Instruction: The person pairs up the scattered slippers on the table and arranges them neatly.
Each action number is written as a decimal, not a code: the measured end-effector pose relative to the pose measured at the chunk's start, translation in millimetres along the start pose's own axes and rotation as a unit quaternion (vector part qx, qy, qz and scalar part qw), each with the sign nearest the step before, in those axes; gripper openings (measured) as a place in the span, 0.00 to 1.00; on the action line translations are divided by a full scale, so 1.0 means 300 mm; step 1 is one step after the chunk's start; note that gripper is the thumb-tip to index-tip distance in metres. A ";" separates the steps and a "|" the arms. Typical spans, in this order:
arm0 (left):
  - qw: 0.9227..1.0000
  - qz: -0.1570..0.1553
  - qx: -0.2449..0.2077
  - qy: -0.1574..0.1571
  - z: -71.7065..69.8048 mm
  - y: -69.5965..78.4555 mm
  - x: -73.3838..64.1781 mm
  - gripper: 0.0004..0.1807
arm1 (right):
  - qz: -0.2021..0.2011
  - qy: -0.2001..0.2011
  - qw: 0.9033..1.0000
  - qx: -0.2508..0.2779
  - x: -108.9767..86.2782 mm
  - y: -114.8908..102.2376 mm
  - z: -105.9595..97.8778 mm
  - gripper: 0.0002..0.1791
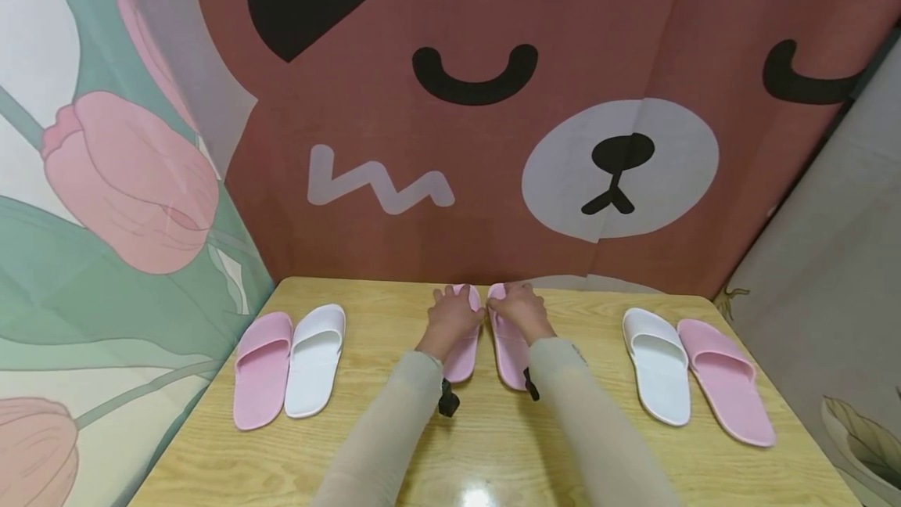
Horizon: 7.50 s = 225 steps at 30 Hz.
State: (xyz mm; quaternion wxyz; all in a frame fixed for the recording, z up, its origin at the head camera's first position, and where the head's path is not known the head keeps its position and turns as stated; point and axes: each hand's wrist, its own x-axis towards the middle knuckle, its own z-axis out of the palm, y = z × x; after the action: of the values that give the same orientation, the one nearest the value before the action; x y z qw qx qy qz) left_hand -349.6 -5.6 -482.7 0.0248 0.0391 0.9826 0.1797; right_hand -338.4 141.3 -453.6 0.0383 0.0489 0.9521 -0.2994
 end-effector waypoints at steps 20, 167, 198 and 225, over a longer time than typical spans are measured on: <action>1.000 -0.015 0.023 -0.009 0.023 0.005 -0.005 0.40 | 0.006 -0.002 1.000 0.014 0.012 -0.002 0.038 0.35; 0.993 0.071 0.064 0.065 -0.253 -0.244 -0.172 0.41 | -0.023 -0.003 0.993 -0.113 -0.068 0.214 -0.253 0.41; 0.995 0.049 0.062 0.053 -0.309 -0.425 -0.227 0.43 | 0.006 -0.011 0.992 -0.122 -0.117 0.363 -0.362 0.44; 0.997 0.023 0.057 0.053 -0.335 -0.536 -0.254 0.42 | 0.045 -0.026 0.992 -0.119 -0.134 0.475 -0.414 0.46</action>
State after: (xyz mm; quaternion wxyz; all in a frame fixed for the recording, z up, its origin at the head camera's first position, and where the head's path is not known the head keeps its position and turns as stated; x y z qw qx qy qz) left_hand -290.9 -197.4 -443.4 -0.0332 0.0532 0.9901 0.1257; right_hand -287.5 326.0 -428.7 0.0817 0.0795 0.9764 -0.1834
